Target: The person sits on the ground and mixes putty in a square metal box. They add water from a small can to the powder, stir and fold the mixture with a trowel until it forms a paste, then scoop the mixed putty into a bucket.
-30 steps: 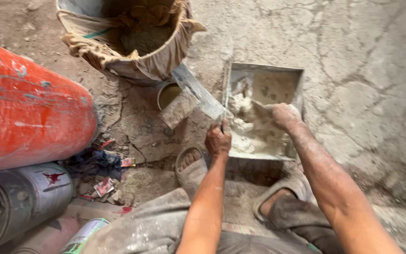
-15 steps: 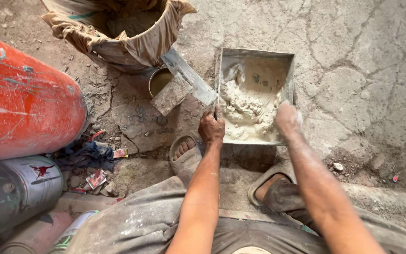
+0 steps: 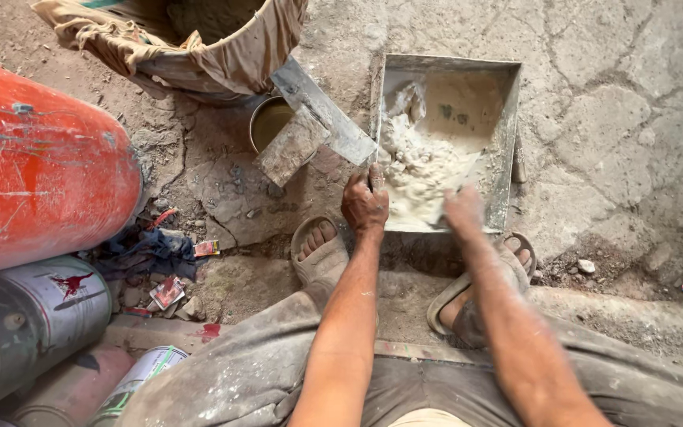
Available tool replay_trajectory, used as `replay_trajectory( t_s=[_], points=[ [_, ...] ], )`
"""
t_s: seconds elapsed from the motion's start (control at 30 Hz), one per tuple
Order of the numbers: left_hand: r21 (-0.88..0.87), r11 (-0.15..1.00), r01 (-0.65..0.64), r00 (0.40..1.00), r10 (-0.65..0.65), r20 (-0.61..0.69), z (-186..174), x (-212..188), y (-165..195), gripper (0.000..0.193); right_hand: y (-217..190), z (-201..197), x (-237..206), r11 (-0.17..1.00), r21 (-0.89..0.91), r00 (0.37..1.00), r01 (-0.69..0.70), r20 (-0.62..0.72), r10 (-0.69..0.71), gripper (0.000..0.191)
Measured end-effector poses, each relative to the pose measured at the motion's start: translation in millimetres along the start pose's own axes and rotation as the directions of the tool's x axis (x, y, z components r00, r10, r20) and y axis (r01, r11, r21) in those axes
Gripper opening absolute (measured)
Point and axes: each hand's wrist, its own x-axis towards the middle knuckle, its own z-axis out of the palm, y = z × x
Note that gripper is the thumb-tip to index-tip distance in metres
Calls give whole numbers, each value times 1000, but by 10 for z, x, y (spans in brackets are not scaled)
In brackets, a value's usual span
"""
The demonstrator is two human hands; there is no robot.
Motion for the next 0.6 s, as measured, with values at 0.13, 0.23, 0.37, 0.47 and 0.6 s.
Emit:
replay_trajectory(
  t_s=[0.13,0.23,0.37,0.47,0.6],
  points=[
    [-28,999,-17,998,15,-67,-2,16,-23,48,-386,261,-77,540,775,915,-329,120,386,38],
    [-14,996,88,996,-88,18,-21,23,0,54,-654,176,80,178,963,912,-201,118,394,47],
    [-9,998,65,998,-65,-15,-69,12,70,50,-734,-326,391,384,909,950,-163,39,311,42],
    [42,999,30,997,-27,-67,-126,5,153,49,-678,-669,436,870,426,969,247,-110,-221,27],
    [9,998,65,994,-64,-85,-155,-2,217,46,-602,-509,363,987,134,991,90,90,-102,29]
  ],
)
